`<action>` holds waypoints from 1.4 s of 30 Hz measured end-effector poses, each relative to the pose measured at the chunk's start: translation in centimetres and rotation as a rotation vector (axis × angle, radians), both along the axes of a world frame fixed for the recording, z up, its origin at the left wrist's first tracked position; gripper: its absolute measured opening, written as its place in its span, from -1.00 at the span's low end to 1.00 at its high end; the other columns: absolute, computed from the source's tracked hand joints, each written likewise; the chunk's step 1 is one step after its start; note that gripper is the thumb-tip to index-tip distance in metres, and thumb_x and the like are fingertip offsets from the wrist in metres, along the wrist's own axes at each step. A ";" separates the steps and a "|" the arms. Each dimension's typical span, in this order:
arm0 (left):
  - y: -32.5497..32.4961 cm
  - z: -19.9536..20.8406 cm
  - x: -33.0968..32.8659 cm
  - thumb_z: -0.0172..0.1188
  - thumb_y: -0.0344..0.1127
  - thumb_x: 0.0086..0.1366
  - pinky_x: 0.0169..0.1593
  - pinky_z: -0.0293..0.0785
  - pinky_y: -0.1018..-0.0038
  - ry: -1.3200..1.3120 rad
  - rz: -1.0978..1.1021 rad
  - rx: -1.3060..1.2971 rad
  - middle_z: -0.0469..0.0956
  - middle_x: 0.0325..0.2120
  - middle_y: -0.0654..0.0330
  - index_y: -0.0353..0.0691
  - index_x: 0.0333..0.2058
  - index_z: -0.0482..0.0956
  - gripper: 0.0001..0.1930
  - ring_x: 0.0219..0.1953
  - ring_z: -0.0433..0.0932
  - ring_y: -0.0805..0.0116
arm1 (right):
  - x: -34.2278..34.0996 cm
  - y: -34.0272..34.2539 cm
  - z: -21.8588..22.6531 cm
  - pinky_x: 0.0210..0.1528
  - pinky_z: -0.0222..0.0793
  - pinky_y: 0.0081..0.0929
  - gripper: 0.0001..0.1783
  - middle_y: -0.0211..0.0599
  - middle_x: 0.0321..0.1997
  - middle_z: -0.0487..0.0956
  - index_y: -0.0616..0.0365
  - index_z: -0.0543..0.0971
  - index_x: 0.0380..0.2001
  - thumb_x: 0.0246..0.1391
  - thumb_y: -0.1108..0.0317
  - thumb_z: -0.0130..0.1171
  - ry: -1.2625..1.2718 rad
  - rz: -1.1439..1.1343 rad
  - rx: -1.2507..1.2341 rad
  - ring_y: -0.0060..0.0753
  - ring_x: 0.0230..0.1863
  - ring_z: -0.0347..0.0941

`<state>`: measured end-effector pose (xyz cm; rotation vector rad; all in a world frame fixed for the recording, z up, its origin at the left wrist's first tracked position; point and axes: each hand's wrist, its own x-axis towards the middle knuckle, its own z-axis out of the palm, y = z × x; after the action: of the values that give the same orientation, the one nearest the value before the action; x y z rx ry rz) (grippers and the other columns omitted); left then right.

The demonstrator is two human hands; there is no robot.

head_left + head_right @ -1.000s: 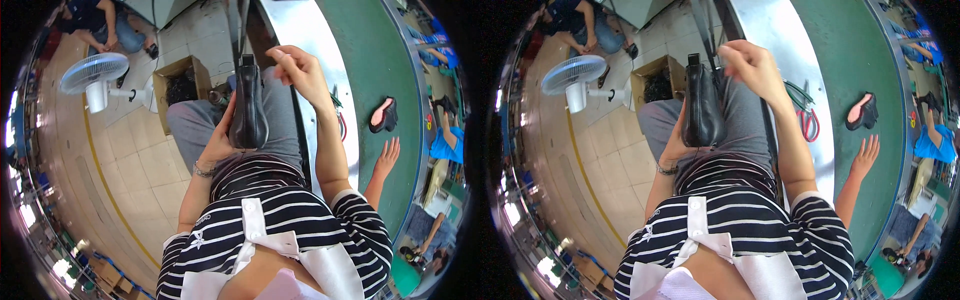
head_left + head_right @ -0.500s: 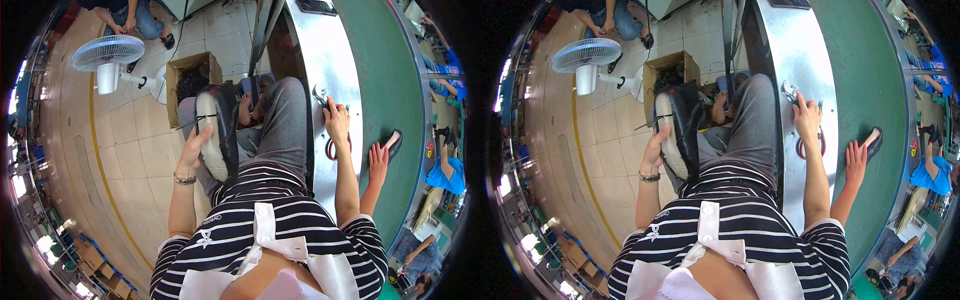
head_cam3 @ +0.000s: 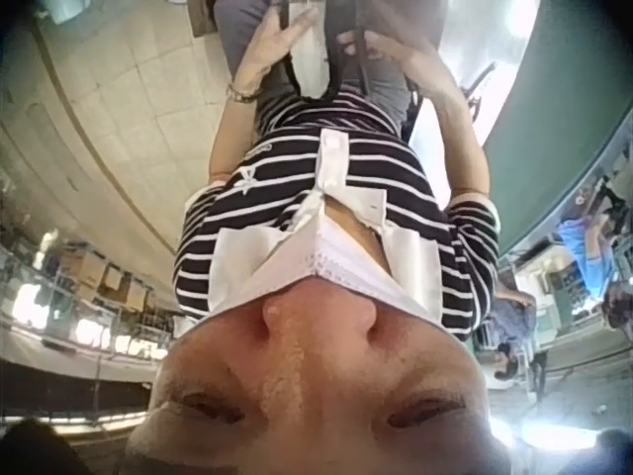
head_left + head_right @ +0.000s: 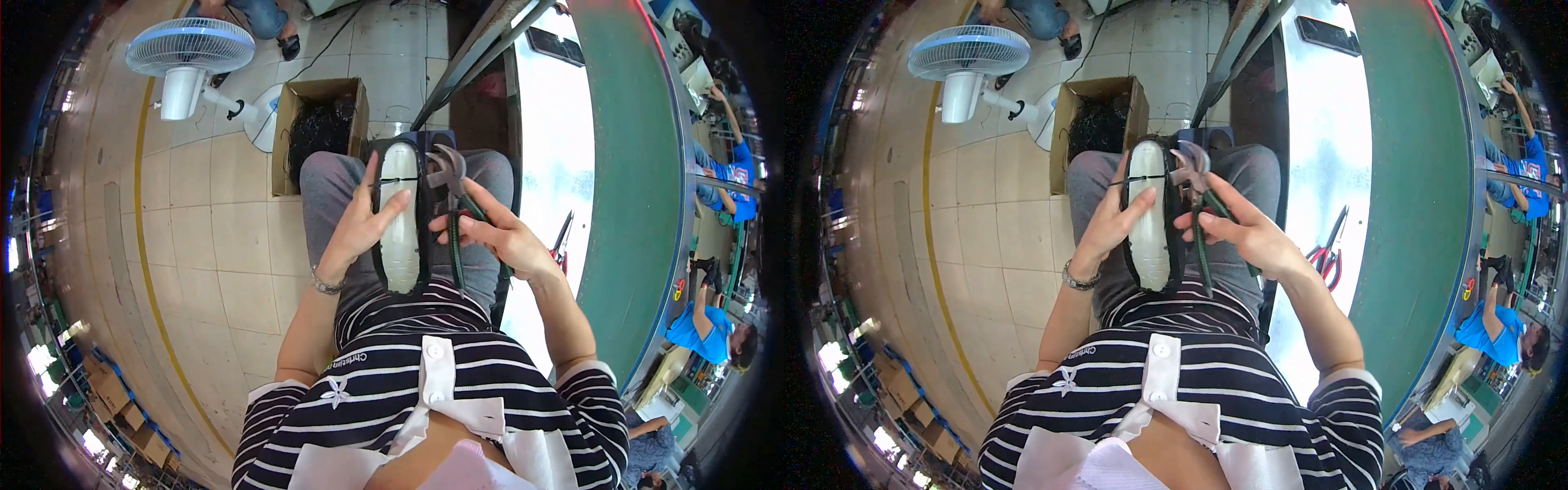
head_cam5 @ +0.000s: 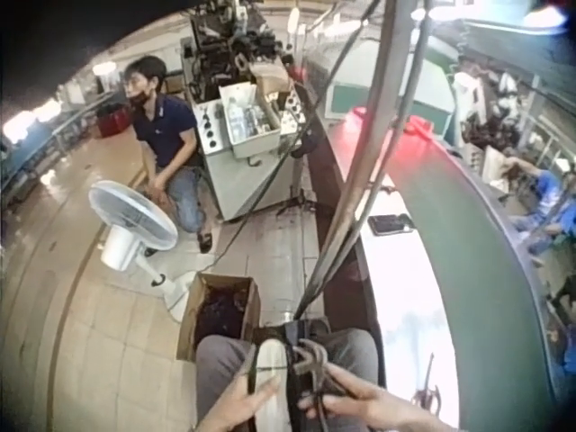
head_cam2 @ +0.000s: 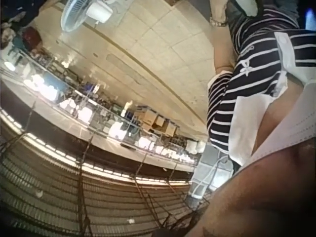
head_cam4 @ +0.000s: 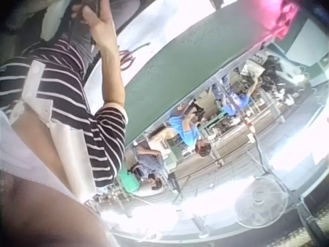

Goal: Trim and finish the edges of shoe uppers and soles during assembly.

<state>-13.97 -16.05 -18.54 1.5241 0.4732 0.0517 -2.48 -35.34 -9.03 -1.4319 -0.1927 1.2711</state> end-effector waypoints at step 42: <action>1.6 -0.6 4.3 0.16 -0.38 0.23 -0.50 0.17 0.73 -0.144 0.217 -0.091 0.52 -0.47 0.44 -0.25 -0.04 0.55 -0.70 -0.55 0.22 0.75 | 0.6 5.9 0.4 -0.54 0.42 -0.14 -0.29 0.08 -0.48 0.54 -0.08 0.02 0.33 0.15 0.38 0.01 -1.310 0.333 -0.320 0.07 -0.54 0.52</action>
<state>-9.68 -14.42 -19.13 1.3648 0.5168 0.3034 -1.86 -29.43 -8.65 -2.4047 -1.1694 0.4091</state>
